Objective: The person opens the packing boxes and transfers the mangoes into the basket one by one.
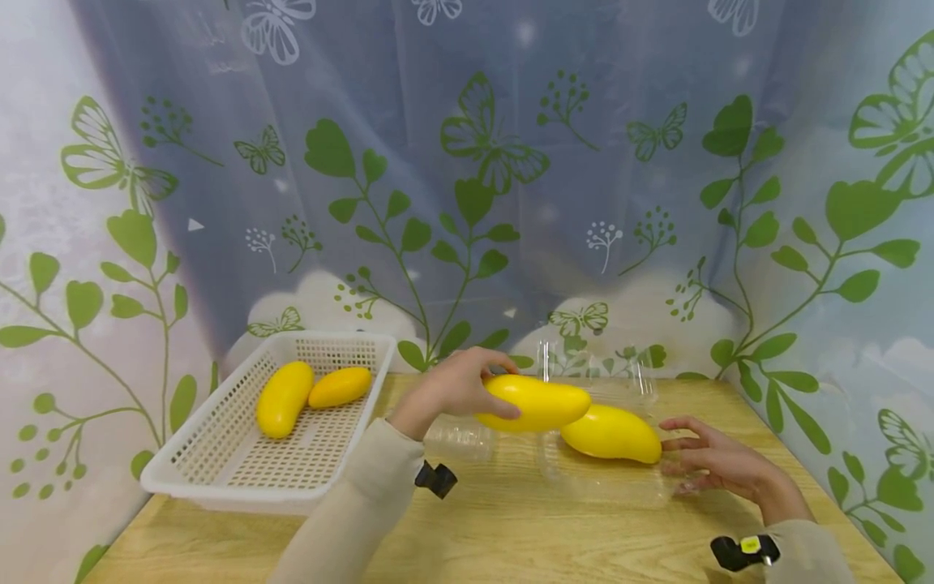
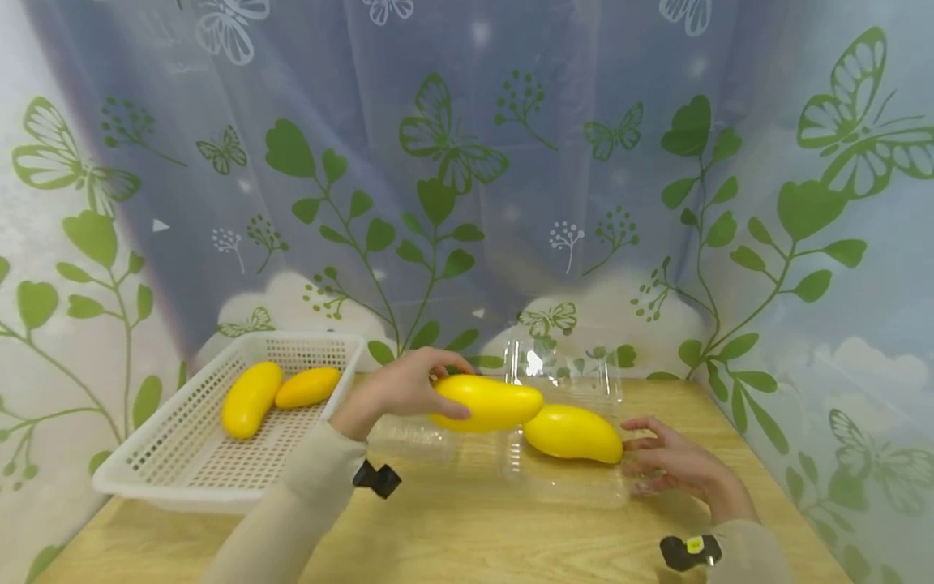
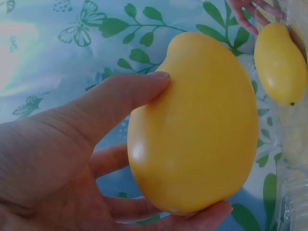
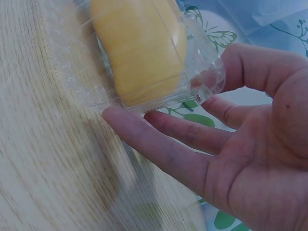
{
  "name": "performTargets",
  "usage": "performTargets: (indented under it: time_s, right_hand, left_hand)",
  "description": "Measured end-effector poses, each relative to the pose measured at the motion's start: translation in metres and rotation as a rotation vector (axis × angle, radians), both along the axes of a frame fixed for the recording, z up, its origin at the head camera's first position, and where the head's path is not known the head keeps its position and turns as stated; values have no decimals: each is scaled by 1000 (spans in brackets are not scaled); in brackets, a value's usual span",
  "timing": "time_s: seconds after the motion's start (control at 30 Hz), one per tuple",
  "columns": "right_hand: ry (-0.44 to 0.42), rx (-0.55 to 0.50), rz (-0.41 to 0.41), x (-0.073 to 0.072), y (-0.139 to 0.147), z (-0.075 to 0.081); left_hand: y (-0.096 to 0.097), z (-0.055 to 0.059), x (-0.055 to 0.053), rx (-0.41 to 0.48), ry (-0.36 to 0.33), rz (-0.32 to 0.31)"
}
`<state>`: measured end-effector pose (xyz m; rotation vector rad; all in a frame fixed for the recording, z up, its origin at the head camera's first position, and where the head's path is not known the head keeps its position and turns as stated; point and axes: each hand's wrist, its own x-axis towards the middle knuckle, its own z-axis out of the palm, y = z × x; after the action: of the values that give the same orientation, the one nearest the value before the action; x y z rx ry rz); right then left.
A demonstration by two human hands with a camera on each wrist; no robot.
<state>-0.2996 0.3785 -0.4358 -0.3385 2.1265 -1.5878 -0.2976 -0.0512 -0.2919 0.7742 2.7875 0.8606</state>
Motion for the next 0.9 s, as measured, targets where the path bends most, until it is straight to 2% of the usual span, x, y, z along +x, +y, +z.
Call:
performTargets:
  time_s: [0.27, 0.43, 0.63, 0.9]
  right_hand:
    - [2, 8, -8, 0, -1, 2]
    - [-6, 7, -10, 1, 0, 1]
    - [-2, 0, -1, 1, 0, 3]
    - [4, 2, -4, 1, 0, 0]
  left_hand:
    - [-16, 6, -1, 11, -1, 40]
    - [-29, 10, -5, 29, -4, 50]
    - [-41, 15, -4, 26, -13, 78]
    - [-61, 14, -7, 27, -4, 123]
